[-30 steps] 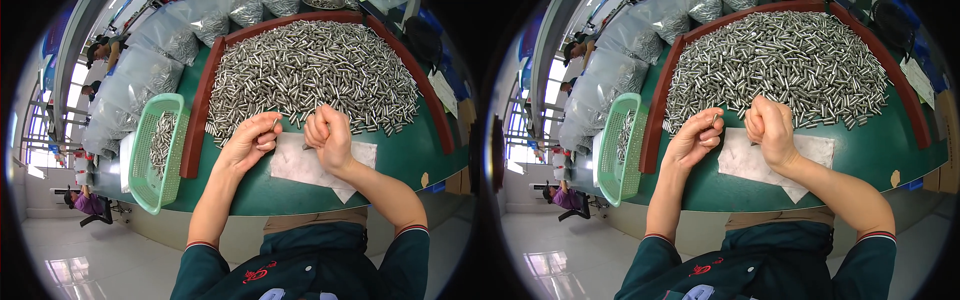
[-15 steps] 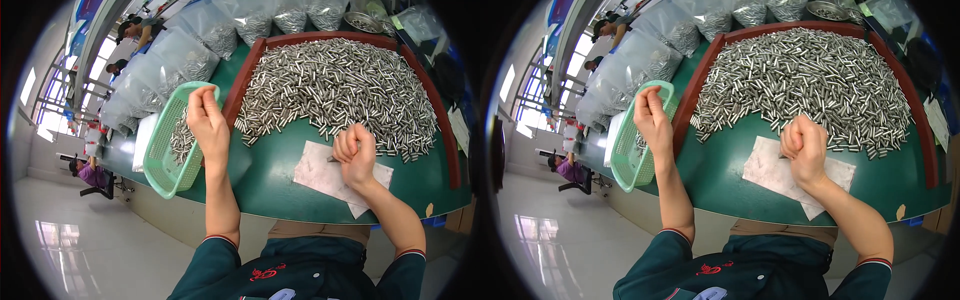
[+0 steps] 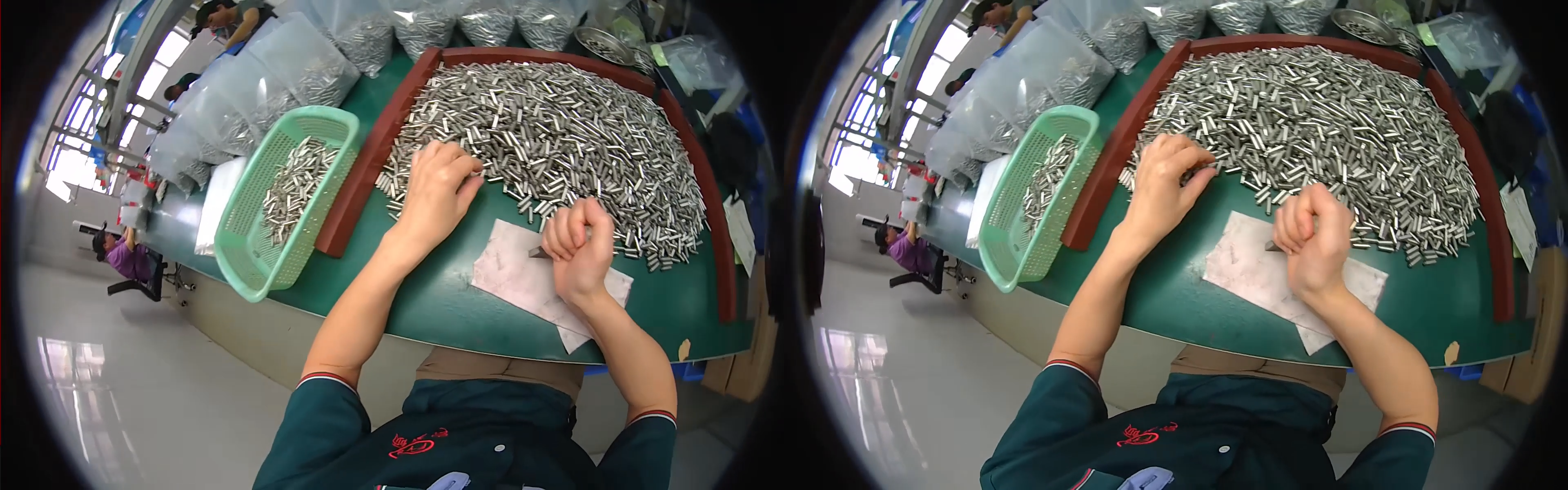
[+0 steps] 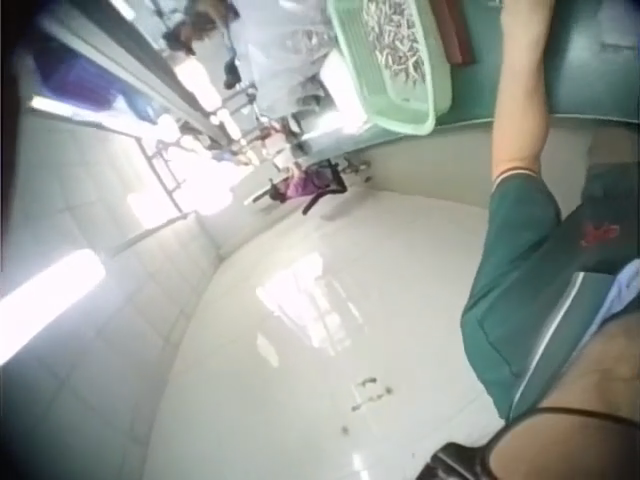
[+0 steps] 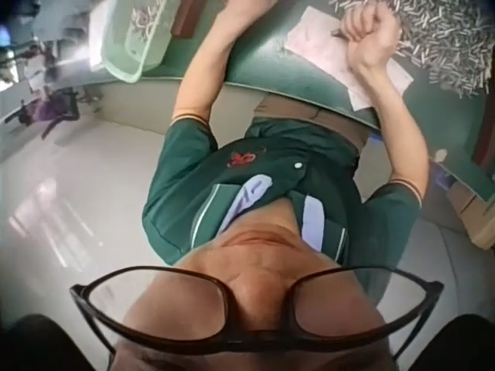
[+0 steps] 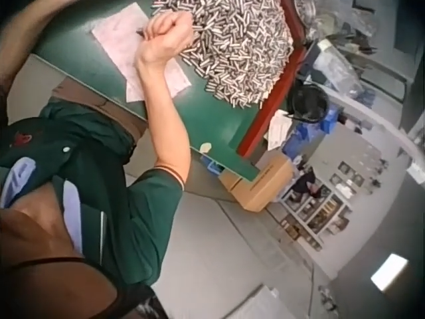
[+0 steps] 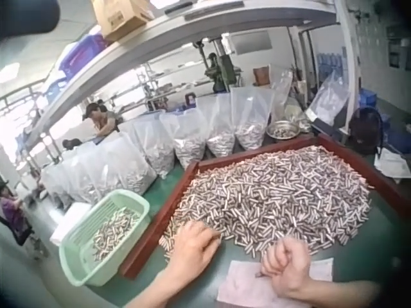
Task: Inspecting and cleaning small metal cylinders using a handheld tool at a workbench.
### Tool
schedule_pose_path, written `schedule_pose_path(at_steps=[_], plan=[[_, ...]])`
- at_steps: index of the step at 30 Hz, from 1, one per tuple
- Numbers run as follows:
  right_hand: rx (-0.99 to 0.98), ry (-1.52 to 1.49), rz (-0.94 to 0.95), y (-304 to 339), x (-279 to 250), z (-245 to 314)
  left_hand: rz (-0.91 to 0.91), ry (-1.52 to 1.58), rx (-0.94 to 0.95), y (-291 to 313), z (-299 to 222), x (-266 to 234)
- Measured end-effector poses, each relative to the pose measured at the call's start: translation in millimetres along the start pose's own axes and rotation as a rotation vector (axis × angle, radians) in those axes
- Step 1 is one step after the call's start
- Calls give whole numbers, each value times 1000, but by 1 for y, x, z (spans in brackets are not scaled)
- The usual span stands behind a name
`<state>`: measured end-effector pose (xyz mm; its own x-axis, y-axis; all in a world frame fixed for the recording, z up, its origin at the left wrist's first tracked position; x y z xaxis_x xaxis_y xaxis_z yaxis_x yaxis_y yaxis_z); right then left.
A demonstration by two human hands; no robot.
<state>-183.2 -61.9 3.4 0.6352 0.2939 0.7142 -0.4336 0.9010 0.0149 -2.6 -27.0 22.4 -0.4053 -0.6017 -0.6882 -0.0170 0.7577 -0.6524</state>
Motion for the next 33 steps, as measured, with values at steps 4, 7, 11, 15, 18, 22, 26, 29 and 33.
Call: schedule_pose_path(at_steps=[4, 7, 11, 15, 18, 22, 26, 29, 33], plan=[[-5, 6, -6, -2, 0, 0, 136, 22, 90, 1, -11, 18], [-20, 35, -15, -1, -1, 3, 162, 11, 165, -1, -20, 29], [-12, 38, -24, 1, -2, 5, 219, -27, 211, -3, -23, 33], [-3, 37, -16, 1, -3, 4, 250, -72, 232, -4, -26, 29], [13, 38, -4, 0, -3, 4, 246, -77, 240, -5, -30, 27], [14, 43, -9, 0, -5, 4, 295, -61, 215, -1, -33, 25], [4, 35, -11, 0, -4, 5, 272, 4, 184, 3, -31, 28], [14, 35, -11, -1, -4, 5, 270, 10, 164, 1, -32, 28], [3, 123, -12, -2, -2, 5, 310, -102, 150, 1, -32, 30]])
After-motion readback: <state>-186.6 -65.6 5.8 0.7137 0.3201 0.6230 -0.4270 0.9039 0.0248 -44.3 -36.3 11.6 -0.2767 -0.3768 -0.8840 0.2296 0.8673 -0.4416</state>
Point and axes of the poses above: each hand's wrist, its own y-axis away from the middle knuckle, its own x-axis out of the palm, z = x × y, the point moved 2 cm from there along -y, towards the middle knuckle, and after that the axes turned 5 degrees about -z, right-handed, at the moved point
